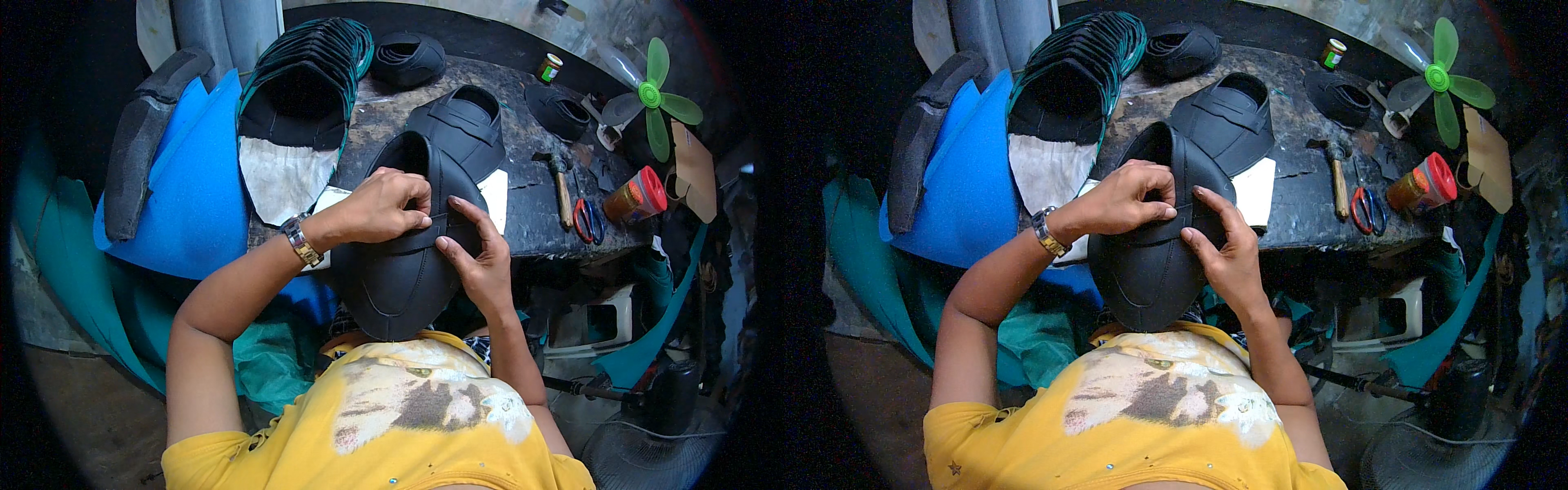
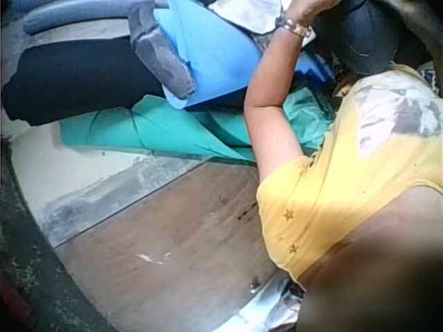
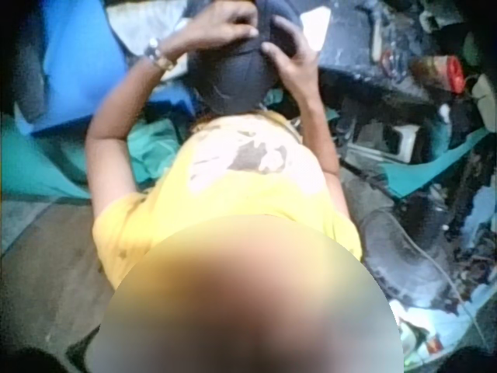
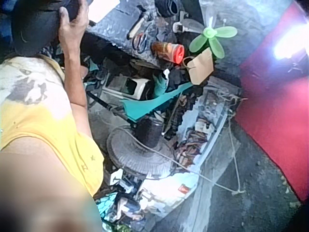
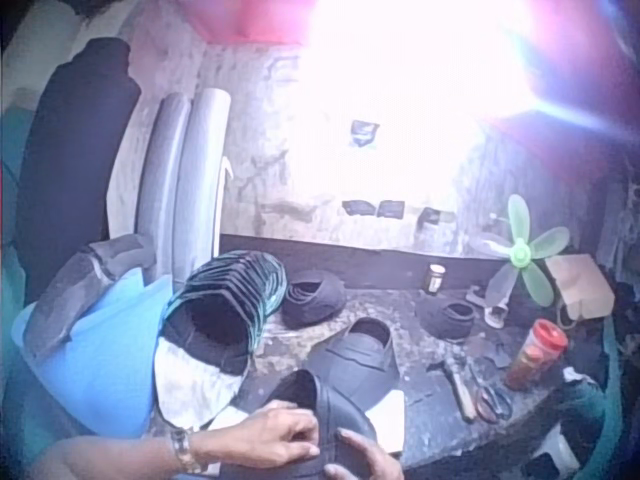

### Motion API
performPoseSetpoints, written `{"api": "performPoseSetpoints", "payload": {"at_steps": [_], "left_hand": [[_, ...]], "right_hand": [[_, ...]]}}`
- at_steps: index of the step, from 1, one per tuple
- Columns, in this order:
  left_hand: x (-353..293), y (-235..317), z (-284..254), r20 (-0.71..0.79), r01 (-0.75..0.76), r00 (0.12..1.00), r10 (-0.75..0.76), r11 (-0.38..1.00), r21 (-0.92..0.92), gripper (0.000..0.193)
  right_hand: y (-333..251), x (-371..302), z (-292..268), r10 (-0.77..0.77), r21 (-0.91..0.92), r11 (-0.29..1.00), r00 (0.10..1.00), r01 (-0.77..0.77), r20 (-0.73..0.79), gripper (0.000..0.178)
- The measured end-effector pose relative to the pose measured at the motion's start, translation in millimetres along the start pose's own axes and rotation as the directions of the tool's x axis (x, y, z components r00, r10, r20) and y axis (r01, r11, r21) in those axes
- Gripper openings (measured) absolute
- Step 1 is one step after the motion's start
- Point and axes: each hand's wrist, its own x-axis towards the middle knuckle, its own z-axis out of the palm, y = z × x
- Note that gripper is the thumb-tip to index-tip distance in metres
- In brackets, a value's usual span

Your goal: The person assembles a black slipper by hand, attaching a strap to the upper part. They use scissors to trim excess material and a hammer to secure the strap in place. The person repeats the process for a second slipper, ensuring both are properly assembled.

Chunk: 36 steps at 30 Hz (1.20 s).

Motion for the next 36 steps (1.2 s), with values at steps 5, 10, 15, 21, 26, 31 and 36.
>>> {"api": "performPoseSetpoints", "payload": {"at_steps": [5, 10, 15, 21, 26, 31, 36], "left_hand": [[0, -1, 0, -0.001, -0.003, 1.000, 0.003, 1.000, -0.016, 0.018], [-1, -2, 3, -0.022, -0.043, 0.999, 0.044, 0.998, 0.041, 0.018], [-3, 6, 1, 0.023, 0.024, 0.999, -0.024, 0.999, 0.024, 0.015], [-26, 6, -8, -0.540, -0.193, 0.840, 0.055, 0.960, -0.202, 0.018], [-62, -5, -1, -0.662, -0.118, 0.584, -0.470, 0.758, -0.642, 0.047], [-96, 7, 26, -0.124, -0.174, 0.779, -0.615, -0.022, -0.985, 0.070], [-93, 13, 42, -0.172, -0.195, 0.850, -0.498, 0.006, -0.981, 0.073]], "right_hand": [[-2, -1, 2, 0.065, 0.116, 0.991, 0.998, -0.063, -0.008, 0.048], [0, -1, 4, 0.098, 0.192, 0.977, 0.995, -0.091, -0.025, 0.045], [3, 1, 6, 0.171, 0.314, 0.938, 0.984, -0.149, -0.042, 0.042], [-1, 1, 3, 0.168, 0.385, 0.914, 0.983, -0.127, -0.075, 0.044], [-4, 4, -6, 0.170, 0.474, 0.874, 0.980, -0.103, -0.100, 0.043], [-6, 6, -11, 0.160, 0.545, 0.835, 0.980, -0.073, -0.114, 0.046], [-6, 5, -13, 0.133, 0.567, 0.823, 0.983, -0.037, -0.130, 0.047]]}}
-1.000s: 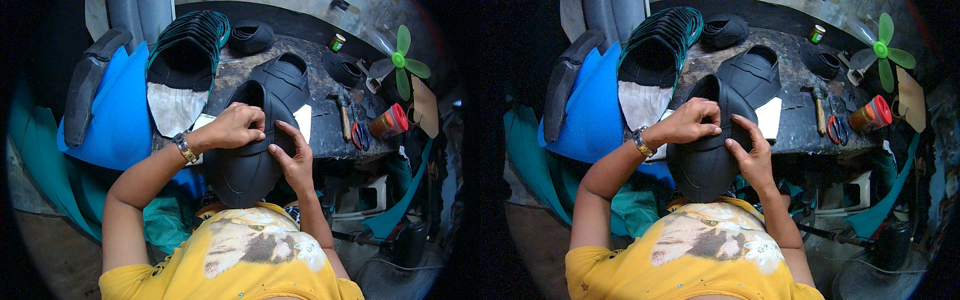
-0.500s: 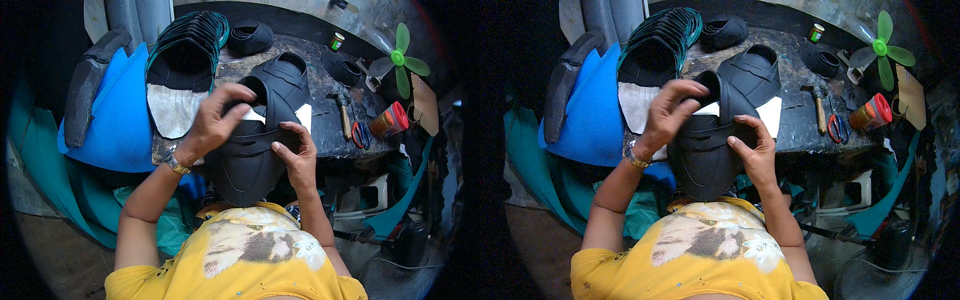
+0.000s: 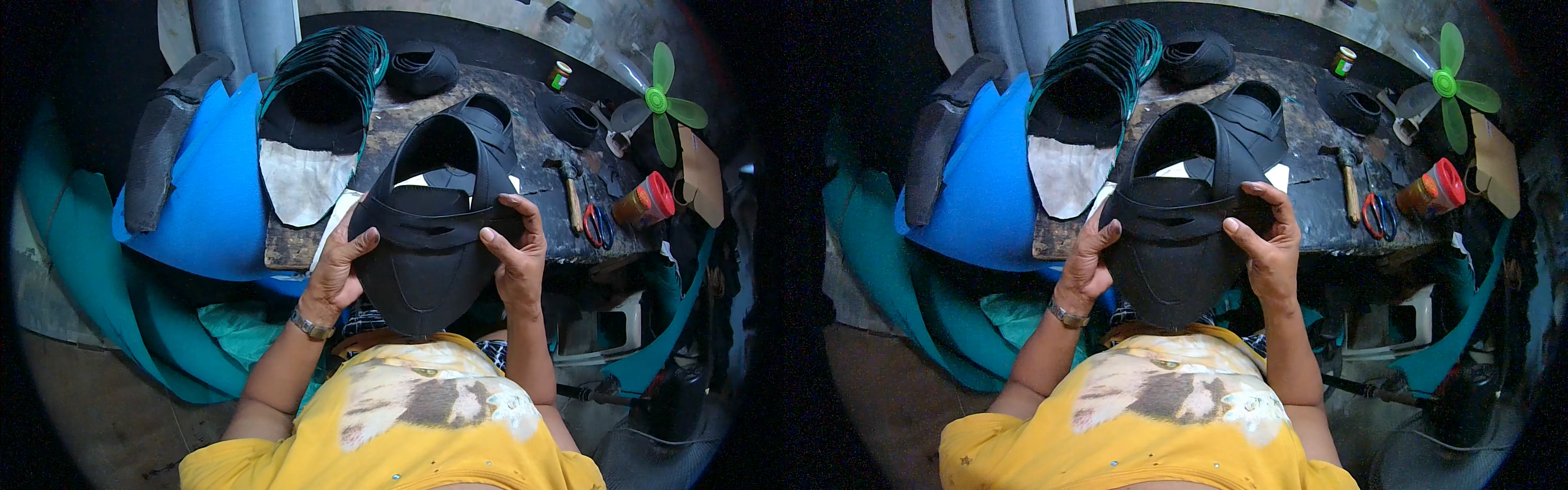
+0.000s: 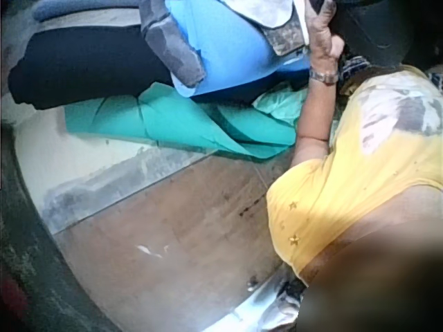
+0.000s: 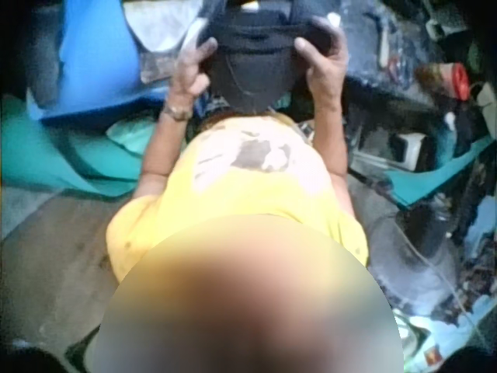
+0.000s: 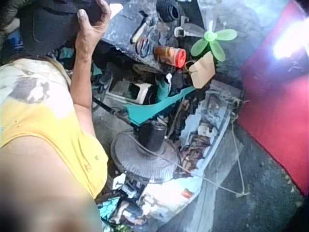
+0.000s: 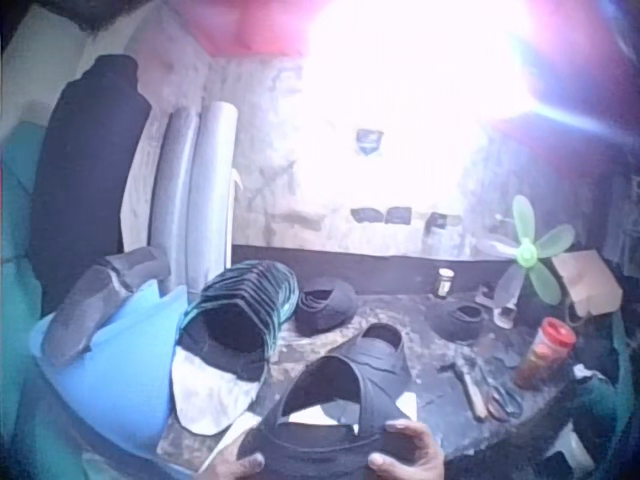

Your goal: The person assembles a black slipper by hand, attaching a strap to the upper part. They use scissors to trim excess material and a hammer to secure the strap in place. The person repeats the process for a second slipper, ensuring both are properly assembled.

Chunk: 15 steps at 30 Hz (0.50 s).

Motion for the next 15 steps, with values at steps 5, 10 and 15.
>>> {"api": "performPoseSetpoints", "payload": {"at_steps": [5, 10, 15], "left_hand": [[4, 3, 12, -0.149, -0.158, 0.969, 0.195, 0.961, 0.228, 0.069], [20, 36, 34, 0.424, -0.449, 0.719, 0.551, -0.097, 0.888, 0.053], [39, 50, 57, 0.403, -0.345, 0.897, 0.179, -0.285, 0.894, 0.021]], "right_hand": [[-1, -1, -4, 0.028, 0.038, 0.999, 1.000, -0.027, -0.009, 0.049], [-1, -2, 0, 0.012, -0.041, 0.999, 0.999, -0.011, 0.034, 0.048], [-2, -4, 4, 0.021, 0.032, 0.999, 0.999, -0.022, 0.032, 0.047]]}}
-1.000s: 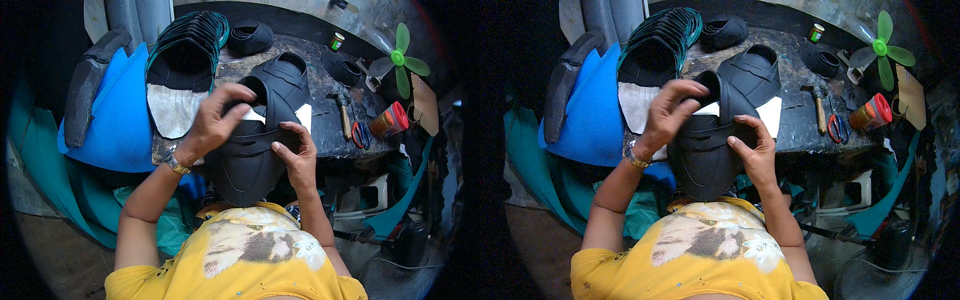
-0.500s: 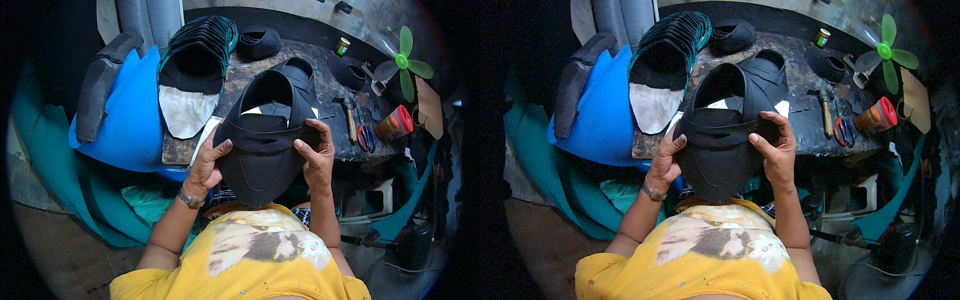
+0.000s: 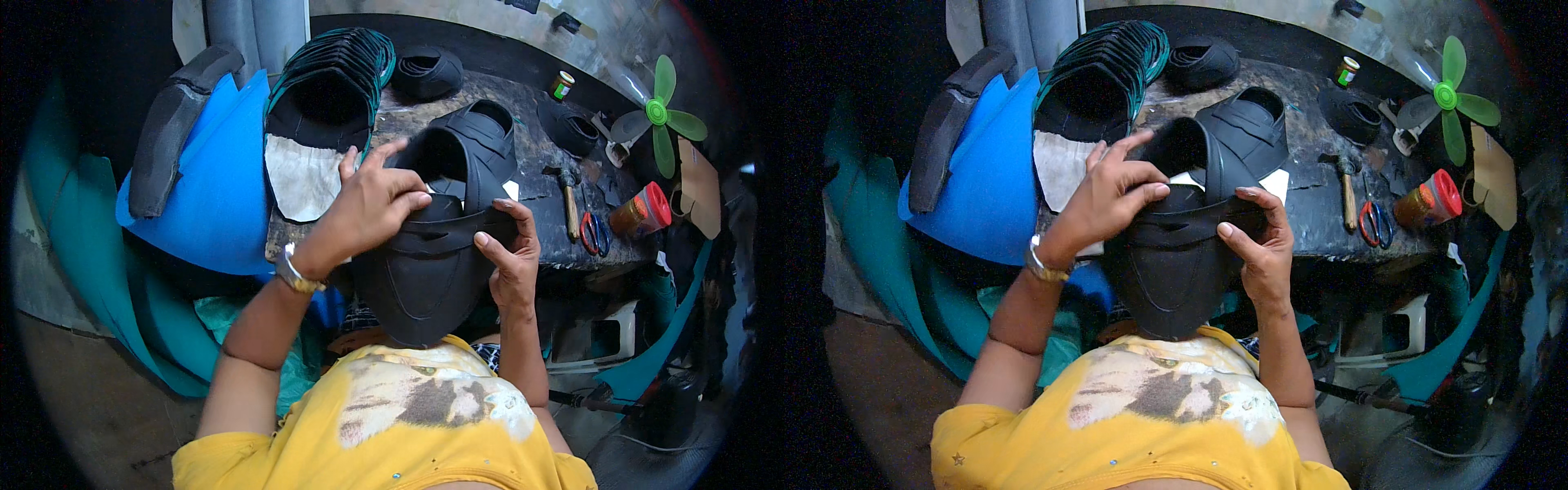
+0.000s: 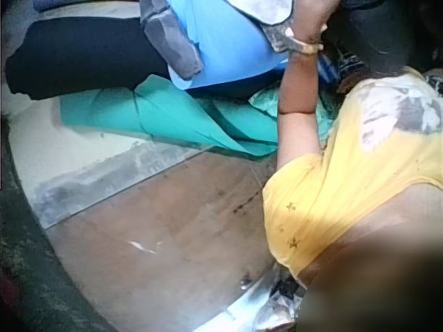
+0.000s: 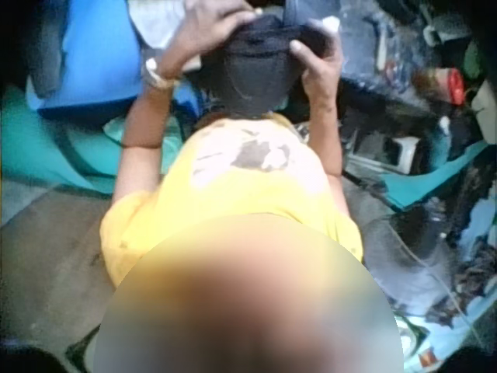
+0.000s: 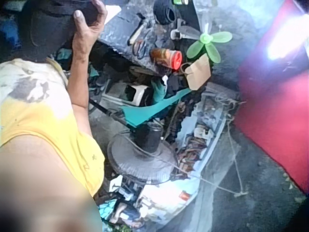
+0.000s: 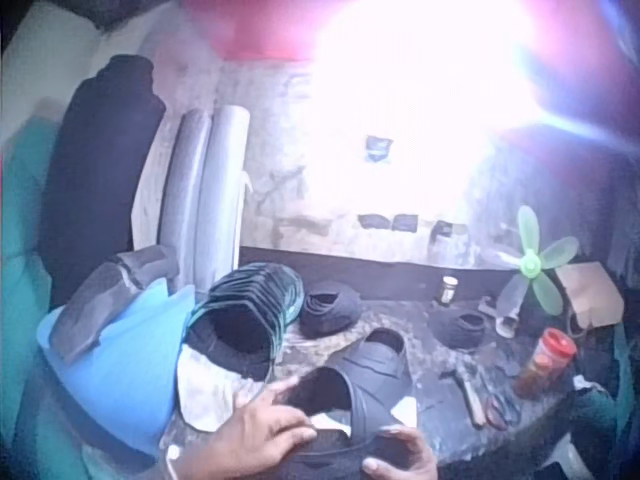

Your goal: The person assembles a black slipper by hand, attaching a strap to the upper part. They use scissors to trim excess material and a hammer to secure the strap in place. The person repeats the process for a second slipper, ensuring both are properly assembled.

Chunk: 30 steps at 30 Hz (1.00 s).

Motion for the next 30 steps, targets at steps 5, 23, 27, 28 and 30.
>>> {"api": "performPoseSetpoints", "payload": {"at_steps": [5, 23, 27, 28, 30], "left_hand": [[9, -10, 5, 0.066, 0.048, 0.997, -0.037, 0.983, -0.178, 0.017], [26, -5, 3, 0.390, 0.118, 0.920, 0.047, 0.914, -0.388, 0.036], [37, -9, 13, 0.590, 0.418, 0.804, 0.080, 0.630, -0.655, 0.034], [36, -10, 15, 0.573, 0.416, 0.815, 0.081, 0.608, -0.677, 0.032], [36, -13, 19, 0.574, 0.420, 0.817, 0.051, 0.631, -0.653, 0.030]], "right_hand": [[0, -1, -4, 0.021, -0.001, 1.000, 0.999, -0.021, -0.044, 0.048], [6, 1, 0, 0.017, -0.112, 0.994, 0.996, -0.008, 0.087, 0.047], [4, 1, 1, 0.036, -0.108, 0.994, 0.990, -0.022, 0.133, 0.047], [4, 1, 1, 0.047, -0.104, 0.994, 0.988, -0.032, 0.144, 0.048], [4, 2, 1, 0.039, -0.124, 0.992, 0.987, -0.020, 0.153, 0.050]]}}
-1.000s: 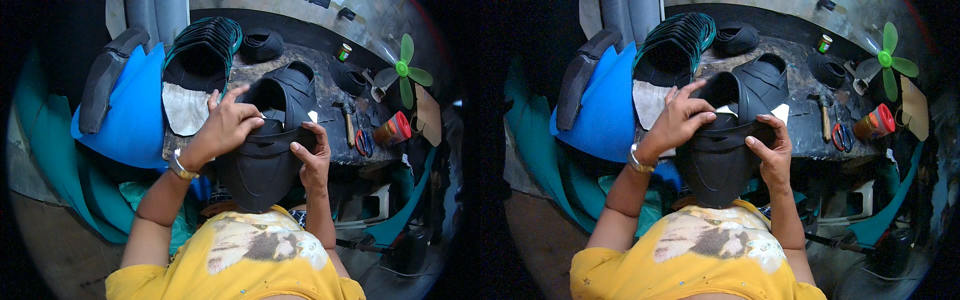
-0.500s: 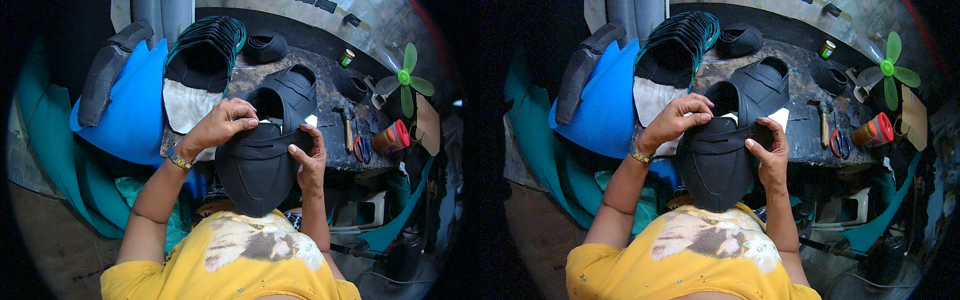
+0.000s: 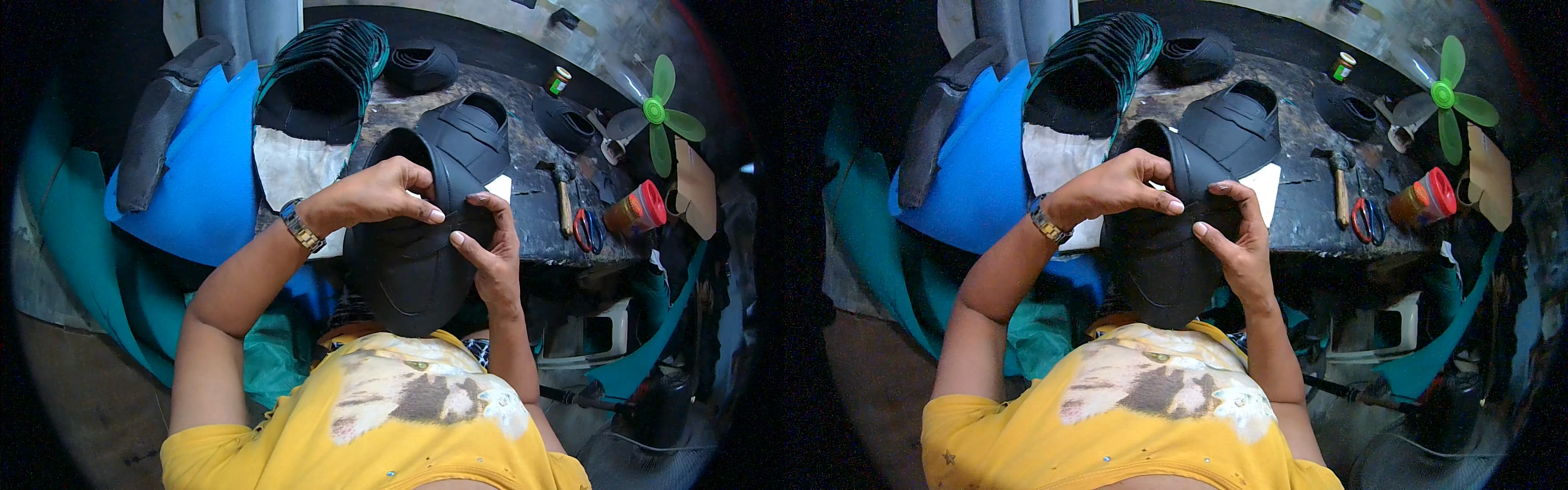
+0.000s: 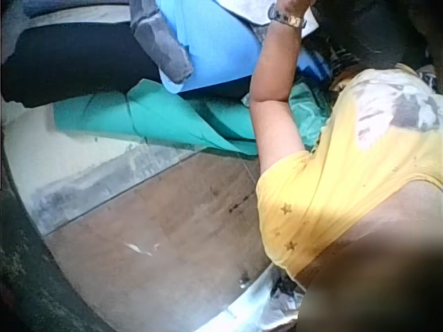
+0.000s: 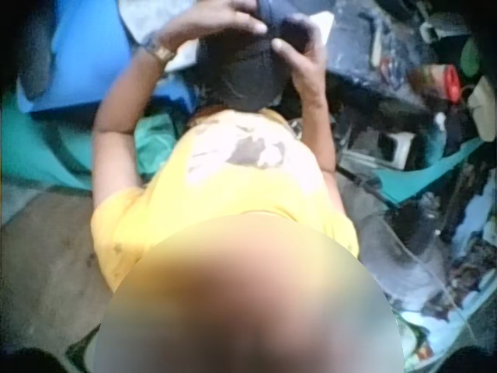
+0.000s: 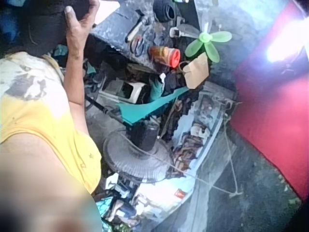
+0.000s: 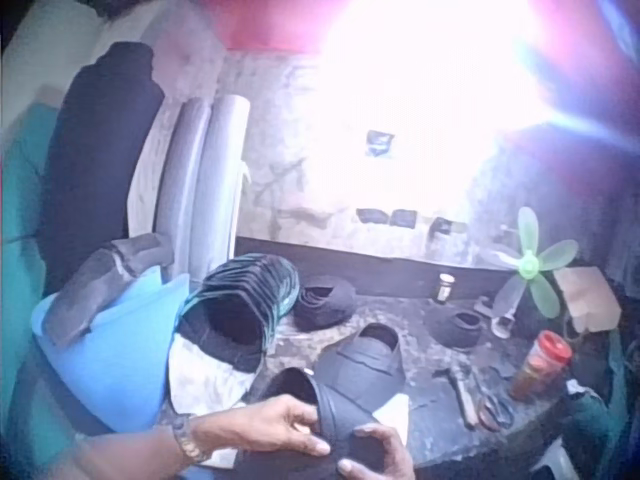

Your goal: The person assembles a black slipper by hand, attaching a strap to the upper part. They use scissors to trim excess material and a hammer to secure the strap in place. The person repeats the process for a second slipper, ensuring both are properly assembled.

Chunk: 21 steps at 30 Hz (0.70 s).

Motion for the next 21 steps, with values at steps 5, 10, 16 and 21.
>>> {"api": "performPoseSetpoints", "payload": {"at_steps": [5, 10, 16, 21], "left_hand": [[2, -3, 0, -0.030, 0.085, 0.996, -0.083, 0.995, 0.057, 0.025], [0, 2, 2, 0.004, 0.096, 0.995, -0.096, 0.995, 0.008, 0.027], [-3, 4, 5, -0.022, 0.071, 0.997, -0.071, 0.996, 0.044, 0.030], [-3, 6, 7, -0.094, 0.087, 0.993, -0.077, 0.991, 0.107, 0.029]], "right_hand": [[0, 0, 0, 0.009, -0.029, 1.000, 1.000, -0.008, 0.025, 0.053], [-1, -2, 0, 0.003, -0.097, 0.995, 0.999, 0.002, 0.053, 0.056], [-5, -2, 1, -0.023, -0.104, 0.994, 0.996, 0.031, 0.082, 0.045], [-11, -2, -1, 0.032, -0.113, 0.993, 0.999, -0.027, 0.038, 0.033]]}}
